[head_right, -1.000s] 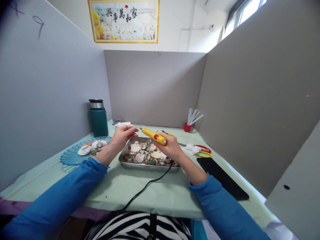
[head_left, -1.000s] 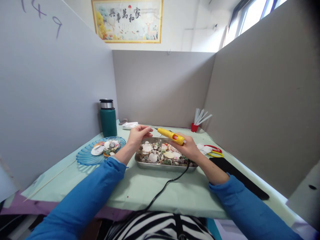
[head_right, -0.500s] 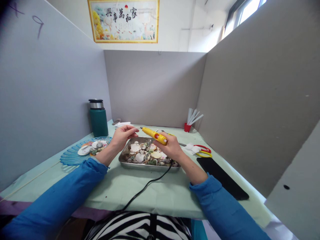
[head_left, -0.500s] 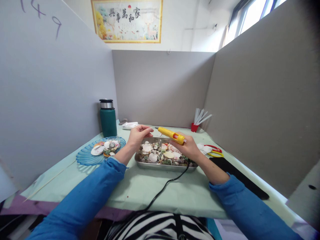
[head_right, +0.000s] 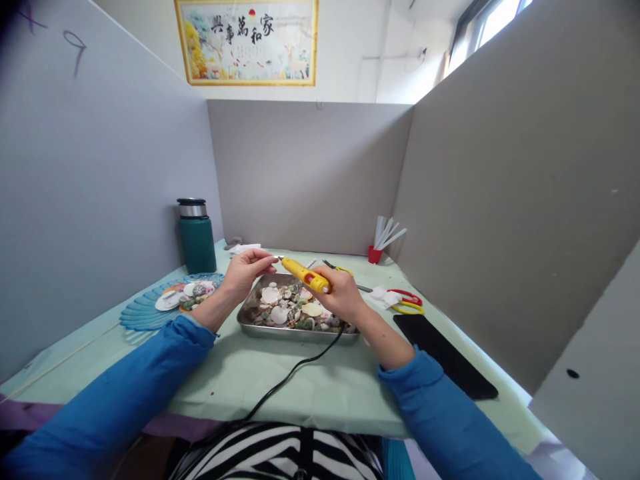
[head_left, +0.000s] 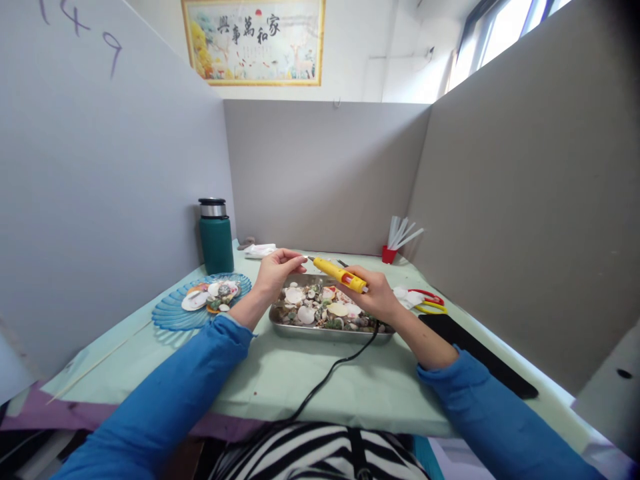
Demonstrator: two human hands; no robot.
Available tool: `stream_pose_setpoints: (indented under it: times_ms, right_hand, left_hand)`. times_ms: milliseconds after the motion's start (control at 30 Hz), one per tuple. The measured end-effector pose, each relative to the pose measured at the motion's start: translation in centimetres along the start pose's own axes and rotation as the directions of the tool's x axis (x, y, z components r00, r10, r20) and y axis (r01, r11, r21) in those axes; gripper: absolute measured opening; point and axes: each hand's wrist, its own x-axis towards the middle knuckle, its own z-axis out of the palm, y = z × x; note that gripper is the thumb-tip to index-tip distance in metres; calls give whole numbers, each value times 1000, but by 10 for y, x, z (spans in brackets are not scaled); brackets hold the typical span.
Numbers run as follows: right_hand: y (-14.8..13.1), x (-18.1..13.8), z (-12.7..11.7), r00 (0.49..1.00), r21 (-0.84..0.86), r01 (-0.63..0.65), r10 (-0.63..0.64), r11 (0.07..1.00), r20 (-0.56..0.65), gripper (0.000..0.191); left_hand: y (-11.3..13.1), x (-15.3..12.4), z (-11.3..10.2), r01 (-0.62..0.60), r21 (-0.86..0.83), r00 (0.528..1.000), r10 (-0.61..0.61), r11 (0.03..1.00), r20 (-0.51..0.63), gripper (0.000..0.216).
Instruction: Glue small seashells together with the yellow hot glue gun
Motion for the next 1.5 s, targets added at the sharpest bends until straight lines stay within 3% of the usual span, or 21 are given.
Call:
stream_pose_setpoints:
  times_ms: [600, 1100, 1500]
  right_hand:
    - [14, -2, 0, 981, -317, 192, -187, 929, 47, 39]
    - [12, -2, 2, 972, -348, 236, -221, 907, 82, 35]
    - [13, -2, 0, 980, -375, 199, -183, 905, 78, 39]
  left_hand:
    - [-6, 0, -1, 15, 63, 1000, -15, 998, 7, 29]
    - [-6, 1, -1, 43, 46, 999, -44, 998, 8, 30]
    - [-9, 4, -5, 84, 13, 997, -83, 996, -4, 33]
